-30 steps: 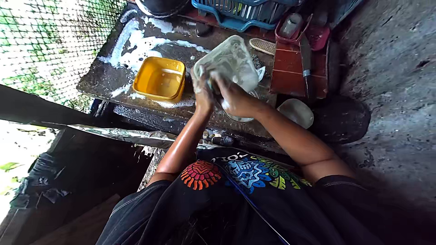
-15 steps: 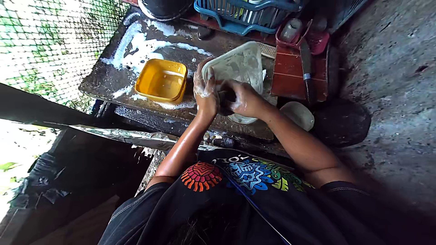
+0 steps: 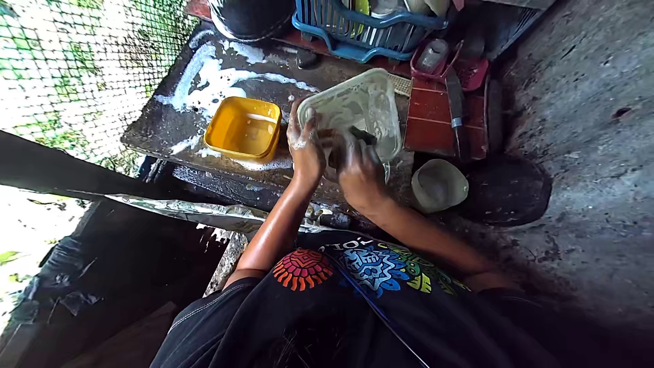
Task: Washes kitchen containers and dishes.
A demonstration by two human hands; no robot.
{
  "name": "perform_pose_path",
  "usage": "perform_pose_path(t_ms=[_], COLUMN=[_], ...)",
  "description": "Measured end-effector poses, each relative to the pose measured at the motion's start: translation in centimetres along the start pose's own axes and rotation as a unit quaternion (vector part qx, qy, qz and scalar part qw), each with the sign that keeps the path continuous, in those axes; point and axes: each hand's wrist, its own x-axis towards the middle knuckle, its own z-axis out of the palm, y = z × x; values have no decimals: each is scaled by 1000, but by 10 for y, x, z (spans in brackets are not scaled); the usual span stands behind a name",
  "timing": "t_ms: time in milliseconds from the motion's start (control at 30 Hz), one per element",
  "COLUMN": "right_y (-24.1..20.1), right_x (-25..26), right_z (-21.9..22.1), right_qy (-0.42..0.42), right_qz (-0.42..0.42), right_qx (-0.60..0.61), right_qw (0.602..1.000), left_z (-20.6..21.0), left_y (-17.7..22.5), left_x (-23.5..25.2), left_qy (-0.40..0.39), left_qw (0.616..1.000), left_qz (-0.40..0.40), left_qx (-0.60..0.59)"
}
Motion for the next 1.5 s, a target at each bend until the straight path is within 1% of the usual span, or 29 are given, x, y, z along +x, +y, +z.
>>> perform_pose_path(t_ms=[67,133,200,267,367,400,433,500,567,600,633,700,733,767,833,900,933,1000,1067,1100,1133,1167,1200,1233,1267,1300,1333,1433,1500], right_y=[11,31,46,45,34,31,30,31,35,36,36,37,39,40,43,46,45,32,24,25,31,40,48,55,60,65,68,62,51], right_x=[5,0,-5,-4,9,10,6,-4,-5,-5,-6,-6,-5,-1,5,3,2,3,0,-2,-8,-16,-21,-22,-21,-20,-19,-18,-19], right_z=[5,21,35,29,5,4,6,13,10,9,10,15,19,21,22,10,1,-8,-17,-21,-23,-21,-20,-21,-24,-28,-31,-40,-38], right_qy=[29,-4,-46,-90,-216,-209,-178,-49,58,108,154,215,222,215,145,-18,-112,-189,-182,-179,-176,-168,-155,-149,-152,-167,-178,-228,-244], right_qz=[-24,-106,-143,-96,25,30,15,-67,-88,-89,-101,-152,-182,-204,-195,-111,-54,19,67,84,89,74,34,-3,-26,-37,-27,29,14], right_qx=[32,139,236,286,248,243,246,272,322,333,329,308,306,319,370,404,417,415,441,468,503,552,607,652,681,703,717,725,710], right_qw=[999,985,960,949,944,947,953,959,941,933,926,914,908,900,897,908,900,890,877,861,841,813,779,744,716,691,673,650,660], left_z=[2,-2,-3,-3,2,3,3,-6,-21,-23,-20,-18,-21,-25,-25,-26,-21,-28,-47,-44,-33,-30,-35,-45,-54,-61,-61,-66,-56], left_y=[-3,-10,-19,-26,-25,-23,-21,-14,-13,-15,-18,-38,-54,-57,-29,7,17,16,-1,1,8,4,-9,-26,-31,-22,-8,10,25], left_x=[0,-3,-7,-8,-9,-8,-7,-4,-7,-11,-17,-28,-30,-33,-35,-43,-40,-45,-51,-48,-40,-30,-19,-6,6,12,12,15,21], left_qy=[10,1,16,37,38,33,25,-32,-130,-153,-134,-87,-97,-121,-166,-164,-147,-150,-172,-149,-105,-79,-84,-110,-146,-174,-167,-209,-225], left_qw=[999,1000,998,997,997,997,995,991,978,966,950,894,872,870,899,940,949,961,965,963,961,966,979,987,986,982,983,973,968], left_qz=[-30,-7,-36,-65,-64,-72,-89,-128,-163,-204,-262,-376,-394,-391,-346,-263,-246,-229,-182,-201,-237,-237,-184,-113,-74,-65,-71,-52,-39], left_qx=[-18,23,39,13,-14,-19,-24,-16,-8,-46,-103,-228,-273,-276,-212,-144,-132,-35,82,104,90,65,35,-5,-22,-21,8,88,104])
